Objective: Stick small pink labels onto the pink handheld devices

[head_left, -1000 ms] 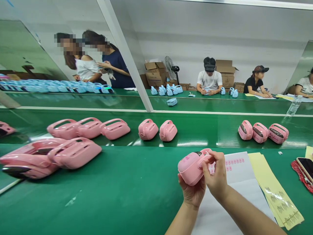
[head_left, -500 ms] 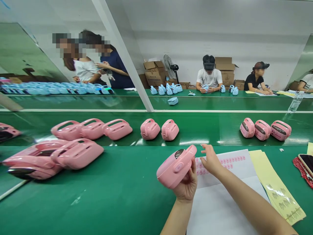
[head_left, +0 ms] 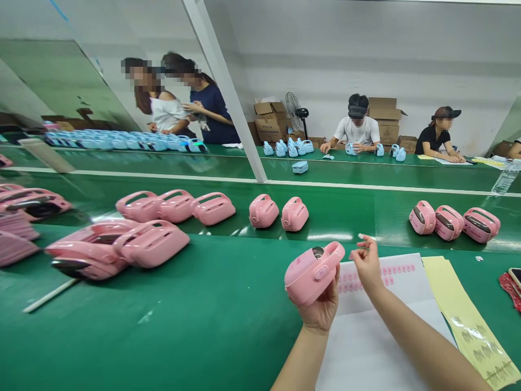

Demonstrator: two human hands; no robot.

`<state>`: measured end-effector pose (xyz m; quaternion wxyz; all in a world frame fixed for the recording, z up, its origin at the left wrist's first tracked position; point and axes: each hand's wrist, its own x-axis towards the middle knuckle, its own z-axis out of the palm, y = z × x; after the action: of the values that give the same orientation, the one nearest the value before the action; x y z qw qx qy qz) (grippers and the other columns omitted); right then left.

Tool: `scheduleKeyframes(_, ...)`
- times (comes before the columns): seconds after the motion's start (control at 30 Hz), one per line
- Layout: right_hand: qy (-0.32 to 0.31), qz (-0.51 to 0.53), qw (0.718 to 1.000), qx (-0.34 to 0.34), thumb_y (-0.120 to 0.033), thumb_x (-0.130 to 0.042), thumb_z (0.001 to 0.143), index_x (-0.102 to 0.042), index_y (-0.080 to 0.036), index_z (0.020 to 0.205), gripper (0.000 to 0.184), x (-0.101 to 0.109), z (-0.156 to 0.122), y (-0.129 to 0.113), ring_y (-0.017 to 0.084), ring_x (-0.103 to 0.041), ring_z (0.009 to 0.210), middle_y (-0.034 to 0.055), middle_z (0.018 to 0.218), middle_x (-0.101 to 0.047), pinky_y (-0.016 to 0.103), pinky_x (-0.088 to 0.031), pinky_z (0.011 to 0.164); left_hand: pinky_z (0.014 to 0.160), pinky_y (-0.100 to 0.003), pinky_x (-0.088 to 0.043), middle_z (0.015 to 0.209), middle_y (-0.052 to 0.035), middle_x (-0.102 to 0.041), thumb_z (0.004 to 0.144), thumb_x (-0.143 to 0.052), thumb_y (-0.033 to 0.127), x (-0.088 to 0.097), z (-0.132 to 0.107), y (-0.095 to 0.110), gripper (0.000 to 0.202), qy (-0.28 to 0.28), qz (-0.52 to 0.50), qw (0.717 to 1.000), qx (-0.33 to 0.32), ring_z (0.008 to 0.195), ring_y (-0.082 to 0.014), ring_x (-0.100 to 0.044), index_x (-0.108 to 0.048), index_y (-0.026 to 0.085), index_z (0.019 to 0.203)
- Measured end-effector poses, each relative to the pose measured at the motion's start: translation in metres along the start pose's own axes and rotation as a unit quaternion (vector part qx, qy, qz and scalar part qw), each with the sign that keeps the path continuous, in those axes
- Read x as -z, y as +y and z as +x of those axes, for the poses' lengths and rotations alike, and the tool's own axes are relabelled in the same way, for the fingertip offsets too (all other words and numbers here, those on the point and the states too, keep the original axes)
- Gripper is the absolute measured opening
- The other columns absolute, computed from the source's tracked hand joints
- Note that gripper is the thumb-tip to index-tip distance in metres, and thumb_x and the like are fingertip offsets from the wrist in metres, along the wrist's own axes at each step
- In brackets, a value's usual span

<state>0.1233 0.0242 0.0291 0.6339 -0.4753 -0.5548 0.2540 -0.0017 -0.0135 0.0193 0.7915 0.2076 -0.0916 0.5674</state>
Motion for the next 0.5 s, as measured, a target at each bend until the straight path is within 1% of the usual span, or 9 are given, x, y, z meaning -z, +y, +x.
scheduleKeyframes(0.07,0.05,-0.015,0.995,0.081,-0.016,-0.047,0.081,-0.033,-0.024,0.121,0.044,0.02,0.001,-0.023,0.014,-0.055,0.072,0.0049,0.097,-0.048,0.036,-0.049,0.072,0.09,-0.017,-0.046,0.127,0.0001,-0.058,0.075,-0.06,0.052,-0.005,0.001,-0.004,0.052,0.001,0.003,1.0,0.003,0.119,-0.0173,-0.05,-0.055,0.028,0.121)
scheduleKeyframes(0.1,0.047,-0.033,0.989,0.138,-0.016,-0.049,0.08,-0.032,-0.024,0.124,0.048,0.03,0.0,-0.036,0.015,-0.054,0.074,0.0059,0.098,-0.05,0.038,-0.048,0.075,0.091,-0.017,-0.045,0.128,-0.0018,-0.058,0.072,-0.063,0.054,-0.006,0.001,-0.006,0.059,0.004,0.005,1.0,0.004,0.12,-0.0183,-0.049,-0.054,0.025,0.123)
scheduleKeyframes(0.17,-0.022,-0.071,0.969,0.236,-0.015,-0.051,0.08,-0.028,-0.025,0.13,0.056,0.046,-0.005,-0.062,0.016,-0.051,0.07,0.0063,0.098,-0.056,0.037,-0.046,0.072,0.094,-0.019,-0.043,0.128,-0.0058,-0.057,0.071,-0.063,0.057,-0.008,0.0,-0.012,0.067,0.018,0.008,1.0,0.006,0.12,-0.0195,-0.049,-0.05,0.021,0.126)
scheduleKeyframes(0.23,-0.097,-0.105,0.943,0.302,-0.013,-0.049,0.081,-0.023,-0.025,0.135,0.061,0.057,-0.01,-0.082,0.017,-0.051,0.068,0.0057,0.094,-0.061,0.036,-0.044,0.066,0.096,-0.023,-0.043,0.125,-0.008,-0.059,0.076,-0.057,0.055,-0.008,-0.002,-0.018,0.065,0.035,0.008,0.999,0.008,0.117,-0.02,-0.051,-0.046,0.02,0.13)
scheduleKeyframes(0.27,-0.121,-0.123,0.93,0.323,-0.012,-0.048,0.082,-0.021,-0.025,0.136,0.062,0.06,-0.013,-0.087,0.018,-0.051,0.069,0.0054,0.092,-0.063,0.035,-0.042,0.065,0.096,-0.025,-0.043,0.124,-0.0086,-0.06,0.079,-0.054,0.054,-0.008,-0.002,-0.021,0.063,0.039,0.007,0.999,0.011,0.116,-0.0203,-0.053,-0.044,0.02,0.131)
scheduleKeyframes(0.33,-0.137,-0.162,0.912,0.351,-0.012,-0.046,0.084,-0.021,-0.024,0.137,0.06,0.062,-0.015,-0.092,0.02,-0.052,0.072,0.0052,0.089,-0.065,0.035,-0.04,0.065,0.095,-0.027,-0.044,0.119,-0.0087,-0.063,0.081,-0.051,0.051,-0.009,-0.003,-0.026,0.058,0.041,0.0,0.999,0.019,0.113,-0.021,-0.054,-0.044,0.02,0.13)
scheduleKeyframes(0.5,-0.127,-0.223,0.892,0.371,-0.012,-0.041,0.088,-0.025,-0.02,0.135,0.05,0.063,-0.015,-0.09,0.02,-0.052,0.073,0.0063,0.085,-0.065,0.033,-0.038,0.064,0.095,-0.026,-0.043,0.111,-0.008,-0.067,0.082,-0.052,0.046,-0.018,-0.002,-0.031,0.047,0.035,-0.026,0.999,0.016,0.11,-0.0194,-0.057,-0.055,0.019,0.12)
